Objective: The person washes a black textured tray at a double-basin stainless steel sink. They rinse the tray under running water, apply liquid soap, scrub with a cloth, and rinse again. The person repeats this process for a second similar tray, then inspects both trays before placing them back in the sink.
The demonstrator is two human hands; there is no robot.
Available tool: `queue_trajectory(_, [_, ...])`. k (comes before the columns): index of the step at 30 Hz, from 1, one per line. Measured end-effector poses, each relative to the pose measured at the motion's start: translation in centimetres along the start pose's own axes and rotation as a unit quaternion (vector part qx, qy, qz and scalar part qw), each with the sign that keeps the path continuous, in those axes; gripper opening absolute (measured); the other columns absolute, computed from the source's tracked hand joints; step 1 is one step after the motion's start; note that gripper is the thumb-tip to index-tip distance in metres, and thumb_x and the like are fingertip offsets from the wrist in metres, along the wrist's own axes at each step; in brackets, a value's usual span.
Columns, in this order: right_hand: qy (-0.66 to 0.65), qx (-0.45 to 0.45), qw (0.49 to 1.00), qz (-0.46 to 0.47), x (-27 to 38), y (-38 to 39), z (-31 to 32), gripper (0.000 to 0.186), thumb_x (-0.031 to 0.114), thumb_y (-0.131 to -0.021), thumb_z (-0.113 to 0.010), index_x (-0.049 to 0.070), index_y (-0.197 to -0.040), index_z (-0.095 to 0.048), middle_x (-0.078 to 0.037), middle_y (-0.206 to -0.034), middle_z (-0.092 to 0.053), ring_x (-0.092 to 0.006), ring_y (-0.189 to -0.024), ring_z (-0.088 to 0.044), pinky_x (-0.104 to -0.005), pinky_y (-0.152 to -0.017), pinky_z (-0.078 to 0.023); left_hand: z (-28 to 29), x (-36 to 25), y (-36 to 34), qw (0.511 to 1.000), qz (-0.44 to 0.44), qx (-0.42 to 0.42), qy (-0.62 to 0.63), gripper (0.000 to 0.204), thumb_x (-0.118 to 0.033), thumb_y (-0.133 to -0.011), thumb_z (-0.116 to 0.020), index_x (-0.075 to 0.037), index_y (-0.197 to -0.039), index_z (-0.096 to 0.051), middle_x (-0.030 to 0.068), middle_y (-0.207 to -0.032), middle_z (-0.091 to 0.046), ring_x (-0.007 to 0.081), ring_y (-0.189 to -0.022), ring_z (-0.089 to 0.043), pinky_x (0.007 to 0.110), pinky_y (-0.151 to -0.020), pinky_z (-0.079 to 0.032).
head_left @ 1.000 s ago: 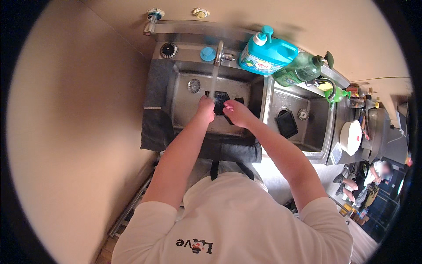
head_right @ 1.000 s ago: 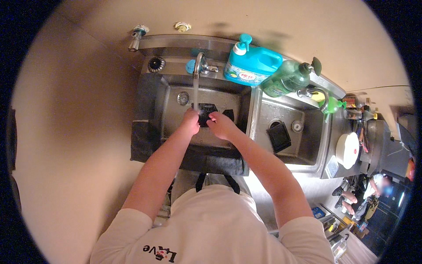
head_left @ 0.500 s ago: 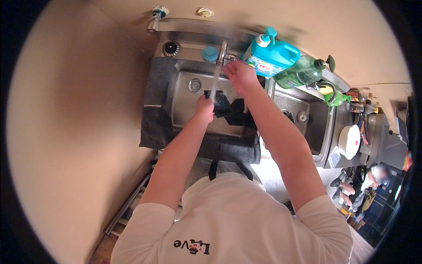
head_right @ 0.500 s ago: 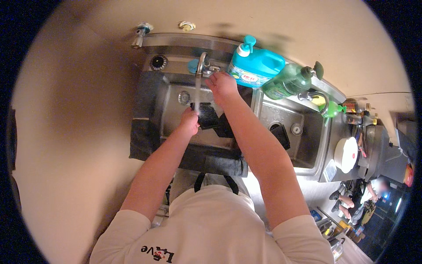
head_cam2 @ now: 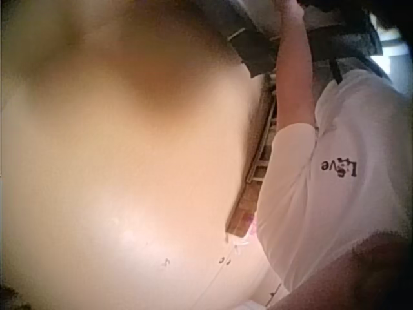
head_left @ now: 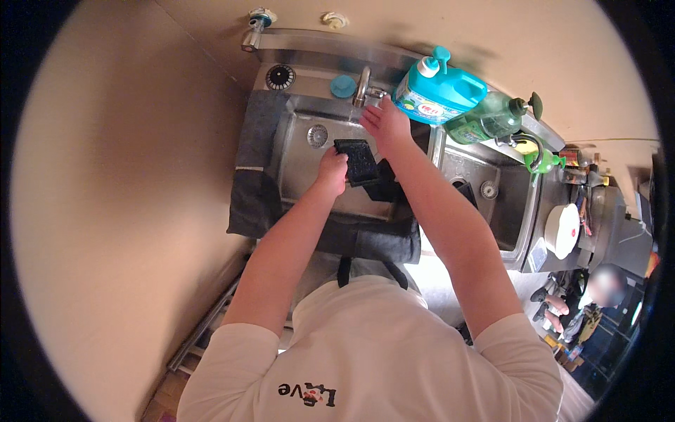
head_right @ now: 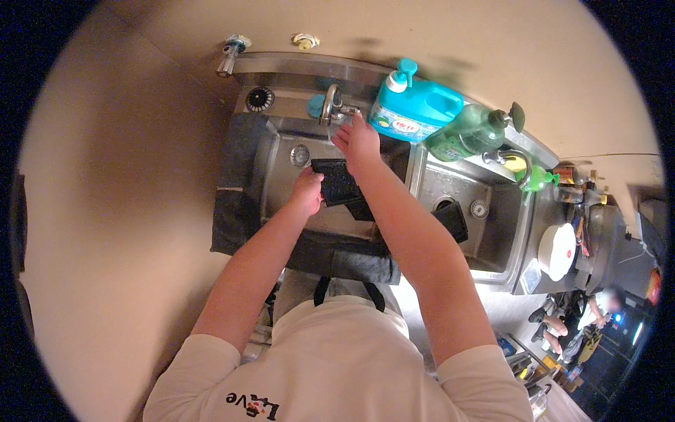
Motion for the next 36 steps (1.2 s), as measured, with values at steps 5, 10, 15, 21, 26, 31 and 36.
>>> queue_trajectory(5, [-0.032,-0.004,0.997,-0.075,-0.1,-4.0,-1.1,0.055,0.039,-0.099,-0.035,-0.006,-0.130,-0.033,-0.025,-0.127,-0.048,-0.0361,-0.118,-0.048,-0.0467,-0.102,-0.040,0.2,-1.0,1.2,0.999,0.000,-0.035,-0.040,0.030,-0.003,-0.085,-0.047,-0.006,-0.114,-0.053,0.0068,-0.097,-0.061,0.0228,-0.081,-0.062,0.039,-0.062,-0.053])
queue_trajectory(10, [-0.049,0.041,0.992,-0.110,-1.7,-7.1,-1.0,0.039,0.028,-0.096,-0.031,-0.001,-0.120,-0.043,-0.020,-0.118,-0.051,-0.0342,-0.109,-0.052,-0.0482,-0.095,-0.043,0.3,-1.3,1.3,1.000,-0.013,0.007,-0.001,0.031,-0.003,-0.086,-0.047,-0.007,-0.116,-0.052,0.0063,-0.101,-0.060,0.0228,-0.085,-0.062,0.039,-0.069,-0.053])
queue_trajectory(15, [-0.057,0.020,0.994,-0.087,-2.3,-8.5,0.4,0.029,0.028,-0.095,-0.039,0.002,-0.104,-0.050,-0.017,-0.092,-0.057,-0.0317,-0.081,-0.059,-0.0443,-0.071,-0.054,0.1,-1.5,1.7,0.999,0.009,0.017,-0.037,0.030,-0.004,-0.088,-0.046,-0.008,-0.118,-0.051,0.0057,-0.106,-0.060,0.0227,-0.094,-0.061,0.039,-0.077,-0.052])
queue_trajectory(21, [0.261,0.048,0.957,-0.113,-5.5,-4.2,0.4,0.017,0.027,-0.091,-0.052,0.013,-0.093,-0.062,-0.004,-0.078,-0.063,-0.0175,-0.066,-0.060,-0.0351,-0.059,-0.050,0.1,-1.5,2.1,0.999,0.011,0.011,-0.043,0.030,-0.003,-0.086,-0.047,-0.007,-0.115,-0.054,0.0057,-0.102,-0.061,0.0220,-0.094,-0.059,0.037,-0.079,-0.048])
queue_trajectory(26, [0.483,0.147,0.862,0.047,-7.9,-6.2,1.1,0.014,0.019,-0.087,-0.056,0.006,-0.084,-0.061,-0.007,-0.069,-0.064,-0.0165,-0.057,-0.063,-0.0302,-0.038,-0.043,0.1,-0.3,1.2,0.997,-0.001,0.029,-0.074,0.033,-0.002,-0.083,-0.046,-0.008,-0.114,-0.056,0.0044,-0.098,-0.061,0.0212,-0.094,-0.058,0.036,-0.085,-0.045])
queue_trajectory(31, [0.412,0.161,0.894,-0.076,-8.9,-3.0,0.3,0.023,0.027,-0.091,-0.052,0.008,-0.081,-0.059,-0.004,-0.068,-0.058,-0.0129,-0.053,-0.053,-0.0258,-0.041,-0.039,2.3,1.6,-0.8,0.997,-0.041,0.040,-0.050,0.026,-0.003,-0.083,-0.046,-0.007,-0.106,-0.057,0.0050,-0.097,-0.059,0.0206,-0.092,-0.056,0.035,-0.084,-0.043])
queue_trajectory(36, [0.319,0.106,0.940,-0.059,-7.8,-1.4,2.6,0.020,0.024,-0.088,-0.059,0.006,-0.079,-0.059,-0.003,-0.065,-0.057,-0.0111,-0.052,-0.051,-0.0244,-0.042,-0.037,0.9,1.4,0.8,0.998,0.001,0.020,-0.065,0.020,-0.007,-0.085,-0.046,-0.010,-0.102,-0.055,0.0040,-0.096,-0.060,0.0216,-0.092,-0.058,0.038,-0.086,-0.045])
Point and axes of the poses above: each hand's wrist, its own y-axis away from the middle knuckle, its own z-axis out of the back of the hand, x = y × z, the point moved 8 cm from there along -y, towards the middle knuckle
